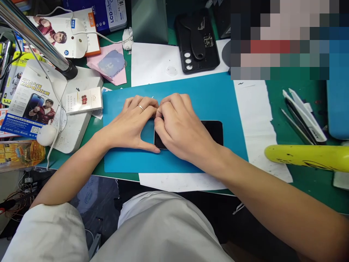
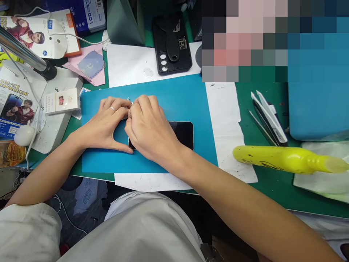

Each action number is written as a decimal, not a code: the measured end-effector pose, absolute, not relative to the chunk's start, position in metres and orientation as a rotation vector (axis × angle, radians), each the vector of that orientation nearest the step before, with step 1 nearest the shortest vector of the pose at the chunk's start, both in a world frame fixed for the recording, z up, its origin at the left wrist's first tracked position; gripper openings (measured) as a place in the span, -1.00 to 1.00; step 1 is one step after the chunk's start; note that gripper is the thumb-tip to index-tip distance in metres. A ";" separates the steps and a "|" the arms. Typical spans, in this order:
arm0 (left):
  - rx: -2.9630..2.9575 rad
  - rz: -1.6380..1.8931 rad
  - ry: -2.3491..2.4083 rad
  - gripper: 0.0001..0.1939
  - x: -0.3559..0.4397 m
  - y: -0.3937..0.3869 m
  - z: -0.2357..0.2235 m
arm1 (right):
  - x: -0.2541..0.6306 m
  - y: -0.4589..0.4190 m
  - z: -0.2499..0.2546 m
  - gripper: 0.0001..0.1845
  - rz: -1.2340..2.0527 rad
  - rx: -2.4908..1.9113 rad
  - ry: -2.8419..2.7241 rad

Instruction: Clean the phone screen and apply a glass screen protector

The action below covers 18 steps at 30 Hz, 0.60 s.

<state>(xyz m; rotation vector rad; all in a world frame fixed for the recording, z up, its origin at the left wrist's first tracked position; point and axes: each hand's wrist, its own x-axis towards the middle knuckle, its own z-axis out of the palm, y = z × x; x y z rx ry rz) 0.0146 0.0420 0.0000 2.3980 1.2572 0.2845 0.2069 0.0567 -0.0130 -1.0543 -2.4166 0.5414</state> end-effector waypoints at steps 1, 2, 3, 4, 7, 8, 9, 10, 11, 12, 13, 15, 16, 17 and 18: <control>2.395 0.283 1.257 -0.18 0.015 0.042 0.000 | 0.207 0.057 -0.013 -0.75 0.555 -1.063 -2.417; 2.393 0.279 1.256 -0.17 0.015 0.042 0.001 | 0.207 0.057 -0.012 -0.75 0.569 -1.068 -2.419; 2.392 0.276 1.255 -0.16 0.015 0.042 0.001 | 0.207 0.057 -0.011 -0.74 0.585 -1.069 -2.421; 2.391 0.274 1.255 -0.15 0.015 0.042 0.001 | 0.208 0.059 -0.010 -0.75 0.604 -1.065 -2.423; 2.411 0.260 1.251 -0.15 0.013 0.043 0.002 | 0.219 0.064 0.001 -0.77 0.673 -1.047 -2.399; 2.428 0.255 1.243 -0.16 0.013 0.043 0.002 | 0.226 0.066 0.007 -0.77 0.690 -1.053 -2.364; 2.448 0.252 1.230 -0.17 0.012 0.043 0.002 | 0.234 0.067 0.013 -0.75 0.704 -1.068 -2.313; 2.469 0.251 1.216 -0.18 0.012 0.043 0.002 | 0.243 0.066 0.019 -0.72 0.718 -1.089 -2.254; 2.488 0.252 1.202 -0.18 0.011 0.043 0.003 | 0.253 0.065 0.024 -0.68 0.731 -1.112 -2.192; 2.504 0.256 1.192 -0.18 0.011 0.043 0.003 | 0.263 0.062 0.028 -0.65 0.746 -1.133 -2.136; 2.516 0.256 1.187 -0.19 0.011 0.044 0.004 | 0.273 0.057 0.030 -0.62 0.763 -1.150 -2.091; 2.533 0.251 1.186 -0.20 0.010 0.044 0.006 | 0.292 0.042 0.026 -0.58 0.784 -1.185 -2.025; 2.544 0.244 1.185 -0.21 0.010 0.044 0.007 | 0.300 0.033 0.022 -0.56 0.787 -1.199 -1.999; 2.557 0.237 1.182 -0.21 0.010 0.045 0.008 | 0.307 0.023 0.016 -0.55 0.769 -1.194 -1.965; 2.572 0.228 1.181 -0.21 0.010 0.045 0.009 | 0.313 0.013 0.008 -0.53 0.731 -1.166 -1.931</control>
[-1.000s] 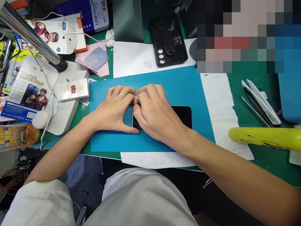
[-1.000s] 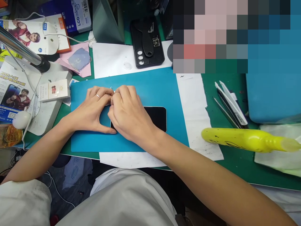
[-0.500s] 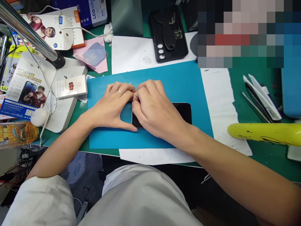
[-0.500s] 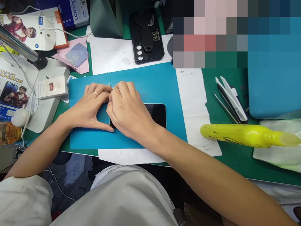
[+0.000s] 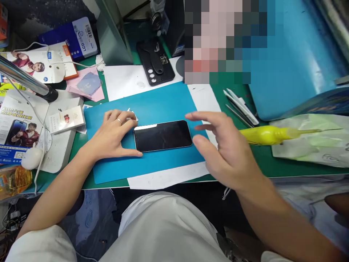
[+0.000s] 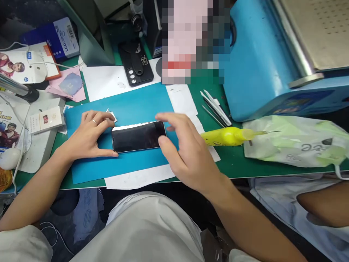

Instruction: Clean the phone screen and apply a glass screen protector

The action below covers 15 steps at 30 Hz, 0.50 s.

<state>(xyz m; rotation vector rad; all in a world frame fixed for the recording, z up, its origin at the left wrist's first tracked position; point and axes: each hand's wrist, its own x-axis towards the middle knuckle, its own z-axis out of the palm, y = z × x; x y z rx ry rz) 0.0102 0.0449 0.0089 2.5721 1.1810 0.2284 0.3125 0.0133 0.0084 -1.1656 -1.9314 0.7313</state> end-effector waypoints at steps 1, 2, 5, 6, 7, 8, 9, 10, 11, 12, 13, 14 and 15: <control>2.588 0.221 1.183 -0.22 0.010 0.045 0.010 | 0.317 0.004 0.001 -0.51 0.677 -1.122 -1.883; 2.603 0.214 1.186 -0.22 0.010 0.045 0.011 | 0.321 -0.004 -0.007 -0.50 0.589 -1.048 -1.830; 2.616 0.196 1.210 -0.25 0.009 0.045 0.015 | 0.327 -0.017 -0.023 -0.47 0.471 -0.979 -1.769; 2.616 0.194 1.217 -0.26 0.009 0.045 0.017 | 0.328 -0.018 -0.025 -0.47 0.477 -0.976 -1.782; 2.617 0.192 1.223 -0.28 0.009 0.045 0.018 | 0.328 -0.018 -0.027 -0.48 0.489 -0.965 -1.799; 2.622 0.190 1.229 -0.30 0.009 0.044 0.019 | 0.327 -0.017 -0.026 -0.50 0.497 -0.952 -1.815; 2.630 0.191 1.240 -0.31 0.009 0.044 0.019 | 0.327 -0.015 -0.025 -0.52 0.509 -0.951 -1.833; 2.640 0.196 1.255 -0.33 0.010 0.043 0.020 | 0.325 -0.014 -0.024 -0.55 0.509 -0.946 -1.845; 2.649 0.204 1.274 -0.35 0.011 0.043 0.020 | 0.324 -0.013 -0.022 -0.57 0.509 -0.946 -1.853; 2.654 0.217 1.294 -0.38 0.012 0.042 0.020 | 0.323 -0.013 -0.021 -0.59 0.504 -0.944 -1.860; 2.650 0.235 1.321 -0.41 0.013 0.042 0.021 | 0.322 -0.012 -0.020 -0.61 0.499 -0.941 -1.866; 2.630 0.255 1.354 -0.44 0.014 0.042 0.022 | 0.321 -0.012 -0.019 -0.62 0.496 -0.942 -1.871; 2.596 0.271 1.392 -0.46 0.016 0.042 0.023 | 0.321 -0.013 -0.019 -0.62 0.494 -0.947 -1.877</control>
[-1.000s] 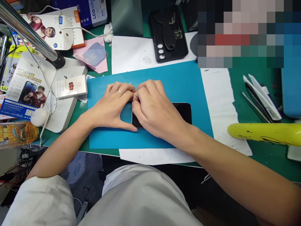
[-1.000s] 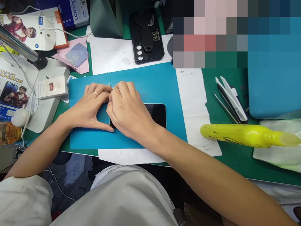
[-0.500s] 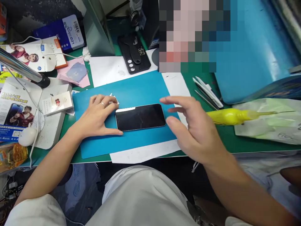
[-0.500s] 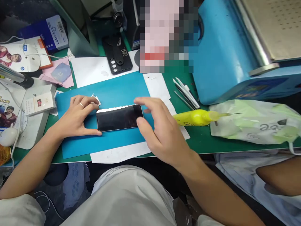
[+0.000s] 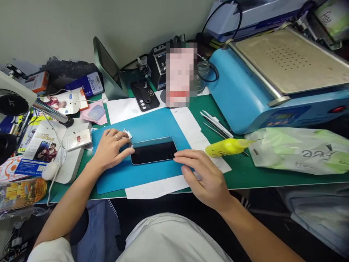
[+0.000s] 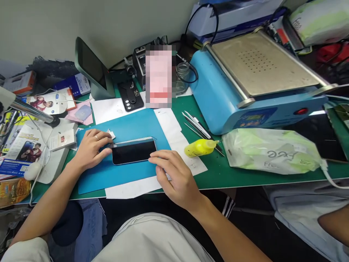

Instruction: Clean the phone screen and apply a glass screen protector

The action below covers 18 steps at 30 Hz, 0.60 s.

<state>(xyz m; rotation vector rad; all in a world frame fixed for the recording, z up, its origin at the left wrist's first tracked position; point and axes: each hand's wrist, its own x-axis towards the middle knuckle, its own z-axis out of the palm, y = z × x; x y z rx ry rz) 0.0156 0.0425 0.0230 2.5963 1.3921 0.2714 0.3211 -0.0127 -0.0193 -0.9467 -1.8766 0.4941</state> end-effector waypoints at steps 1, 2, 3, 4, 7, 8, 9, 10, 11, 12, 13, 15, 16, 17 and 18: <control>2.557 0.284 1.432 -0.47 0.016 0.043 0.025 | 0.321 -0.013 -0.020 -0.62 0.496 -0.956 -1.883; 2.518 0.292 1.473 -0.46 0.017 0.044 0.027 | 0.321 -0.014 -0.020 -0.62 0.505 -0.970 -1.891; 2.486 0.295 1.511 -0.45 0.017 0.045 0.030 | 0.322 -0.014 -0.021 -0.62 0.520 -0.989 -1.899; 2.462 0.293 1.545 -0.44 0.016 0.046 0.033 | 0.322 -0.014 -0.022 -0.63 0.540 -1.007 -1.906; 2.423 0.284 1.641 -0.45 0.011 0.049 0.042 | 0.325 -0.014 -0.025 -0.64 0.619 -1.056 -1.911; 2.405 0.287 1.679 -0.49 0.009 0.049 0.044 | 0.326 -0.014 -0.026 -0.64 0.644 -1.070 -1.912; 2.386 0.294 1.719 -0.54 0.008 0.049 0.045 | 0.326 -0.014 -0.027 -0.64 0.663 -1.080 -1.913; 2.364 0.304 1.757 -0.61 0.007 0.048 0.044 | 0.327 -0.014 -0.029 -0.64 0.676 -1.087 -1.914; 2.342 0.316 1.790 -0.68 0.006 0.047 0.043 | 0.327 -0.014 -0.029 -0.64 0.683 -1.091 -1.916; 2.318 0.333 1.820 -0.74 0.006 0.045 0.042 | 0.328 -0.014 -0.030 -0.64 0.686 -1.090 -1.919; 2.294 0.357 1.845 -0.79 0.006 0.042 0.040 | 0.328 -0.014 -0.031 -0.64 0.688 -1.088 -1.923; 2.246 0.429 1.889 -0.87 0.008 0.034 0.037 | 0.328 -0.014 -0.032 -0.65 0.693 -1.085 -1.934; 2.221 0.474 1.910 -0.90 0.009 0.028 0.036 | 0.328 -0.014 -0.032 -0.65 0.698 -1.085 -1.940; 2.196 0.516 1.932 -0.91 0.011 0.022 0.036 | 0.328 -0.013 -0.032 -0.66 0.704 -1.085 -1.946; 2.171 0.562 1.945 -0.89 0.014 0.016 0.037 | 0.328 -0.013 -0.032 -0.65 0.708 -1.086 -1.949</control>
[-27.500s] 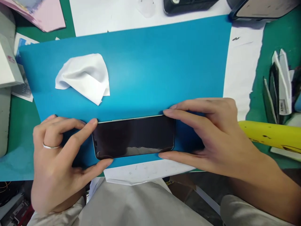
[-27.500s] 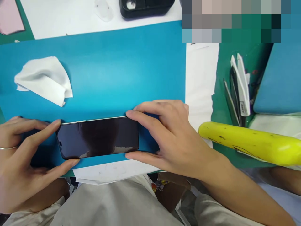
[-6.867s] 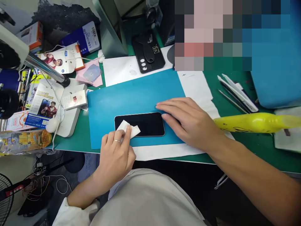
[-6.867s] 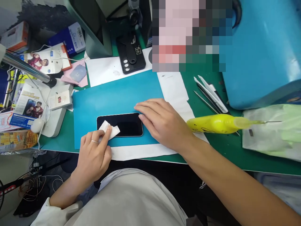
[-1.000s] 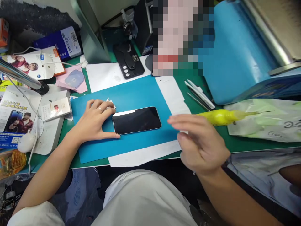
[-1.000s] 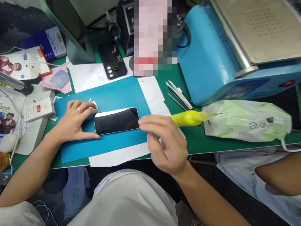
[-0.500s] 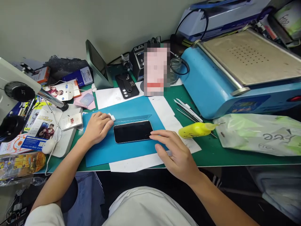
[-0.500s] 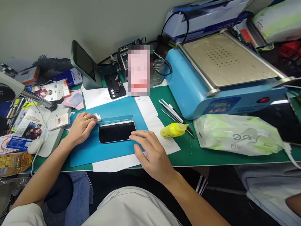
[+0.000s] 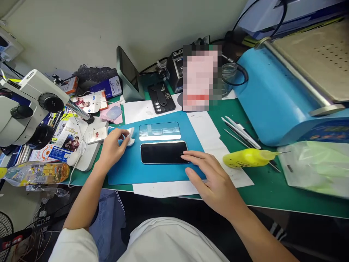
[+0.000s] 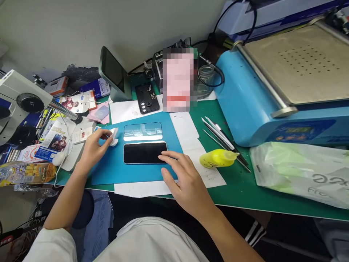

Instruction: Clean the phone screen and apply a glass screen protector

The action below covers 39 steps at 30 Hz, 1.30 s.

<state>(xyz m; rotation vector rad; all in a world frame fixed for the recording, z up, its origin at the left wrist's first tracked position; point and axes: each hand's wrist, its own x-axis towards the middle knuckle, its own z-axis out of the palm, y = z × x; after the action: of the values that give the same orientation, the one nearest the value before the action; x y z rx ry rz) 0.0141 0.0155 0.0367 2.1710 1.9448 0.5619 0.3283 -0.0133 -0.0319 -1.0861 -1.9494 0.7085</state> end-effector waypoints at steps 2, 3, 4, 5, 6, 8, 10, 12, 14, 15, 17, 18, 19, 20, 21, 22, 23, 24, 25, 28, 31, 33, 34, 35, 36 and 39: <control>2.120 0.660 1.935 -0.84 0.020 0.002 0.039 | 0.328 -0.013 -0.032 -0.65 0.719 -1.088 -1.954; 2.099 0.710 1.913 -0.82 0.023 -0.004 0.041 | 0.328 -0.013 -0.032 -0.65 0.727 -1.091 -1.956; 2.080 0.757 1.887 -0.81 0.025 -0.010 0.042 | 0.329 -0.013 -0.032 -0.65 0.736 -1.095 -1.956; 2.066 0.801 1.862 -0.80 0.027 -0.014 0.044 | 0.329 -0.013 -0.032 -0.65 0.745 -1.100 -1.955; 2.056 0.837 1.844 -0.79 0.029 -0.017 0.045 | 0.329 -0.013 -0.032 -0.65 0.753 -1.105 -1.954; 2.019 0.895 1.826 -0.76 0.029 -0.022 0.046 | 0.330 -0.013 -0.033 -0.65 0.766 -1.115 -1.954; 1.913 0.970 1.800 -0.72 0.029 -0.025 0.046 | 0.330 -0.013 -0.033 -0.66 0.774 -1.124 -1.954; 1.746 1.067 1.731 -0.69 0.031 -0.029 0.045 | 0.329 -0.014 -0.030 -0.68 0.767 -1.113 -1.932; 1.579 1.158 1.611 -0.67 0.040 -0.034 0.043 | 0.325 -0.016 -0.022 -0.70 0.736 -1.070 -1.868; 1.507 1.188 1.536 -0.66 0.046 -0.037 0.041 | 0.322 -0.017 -0.016 -0.70 0.734 -1.045 -1.829; 1.383 1.207 1.381 -0.66 0.061 -0.043 0.037 | 0.313 -0.018 -0.003 -0.69 0.823 -1.014 -1.766; 1.330 1.208 1.308 -0.66 0.069 -0.045 0.035 | 0.308 -0.017 0.004 -0.66 0.930 -1.012 -1.747; 1.281 1.205 1.243 -0.66 0.076 -0.046 0.032 | 0.302 -0.016 0.009 -0.62 1.078 -1.014 -1.728; 1.239 1.201 1.191 -0.66 0.082 -0.047 0.030 | 0.298 -0.014 0.013 -0.57 1.249 -1.013 -1.700; 1.207 1.201 1.151 -0.65 0.086 -0.047 0.028 | 0.294 -0.012 0.015 -0.56 1.414 -1.000 -1.660; 1.185 1.203 1.126 -0.65 0.089 -0.046 0.025 | 0.291 -0.009 0.015 -0.59 1.560 -0.980 -1.612; 1.176 1.202 1.116 -0.64 0.091 -0.046 0.023 | 0.289 -0.007 0.014 -0.64 1.671 -0.959 -1.557; 1.181 1.203 1.122 -0.64 0.092 -0.046 0.021 | 0.288 -0.005 0.012 -0.68 1.740 -0.945 -1.499; 1.203 1.208 1.145 -0.63 0.092 -0.047 0.019 | 0.287 -0.004 0.010 -0.68 1.772 -0.943 -1.446; 1.394 1.267 1.327 -0.69 0.093 -0.052 0.018 | 0.287 -0.003 0.006 -0.63 1.678 -1.004 -1.386; 1.710 1.269 1.441 -0.75 0.098 -0.060 0.023 | 0.286 -0.003 0.010 -0.61 1.451 -1.078 -1.512; 1.848 1.173 1.417 -0.67 0.104 -0.064 0.027 | 0.284 -0.003 0.013 -0.56 1.365 -1.069 -1.592; 1.871 1.122 1.411 -0.63 0.107 -0.066 0.027 | 0.283 -0.002 0.014 -0.52 1.353 -1.041 -1.615; 1.872 1.090 1.422 -0.64 0.109 -0.066 0.027 | 0.283 -0.002 0.015 -0.49 1.354 -1.004 -1.634; 1.858 1.080 1.442 -0.70 0.112 -0.067 0.027 | 0.283 -0.001 0.014 -0.48 1.358 -0.967 -1.651; 1.776 1.103 1.492 -0.92 0.116 -0.066 0.023 | 0.285 0.000 0.010 -0.47 1.345 -0.893 -1.698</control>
<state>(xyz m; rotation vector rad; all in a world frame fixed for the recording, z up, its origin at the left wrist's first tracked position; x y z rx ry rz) 0.1165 -0.0662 0.0231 1.7757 1.4923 1.1034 0.2851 -0.0003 0.0096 -0.8932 -1.6984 1.3448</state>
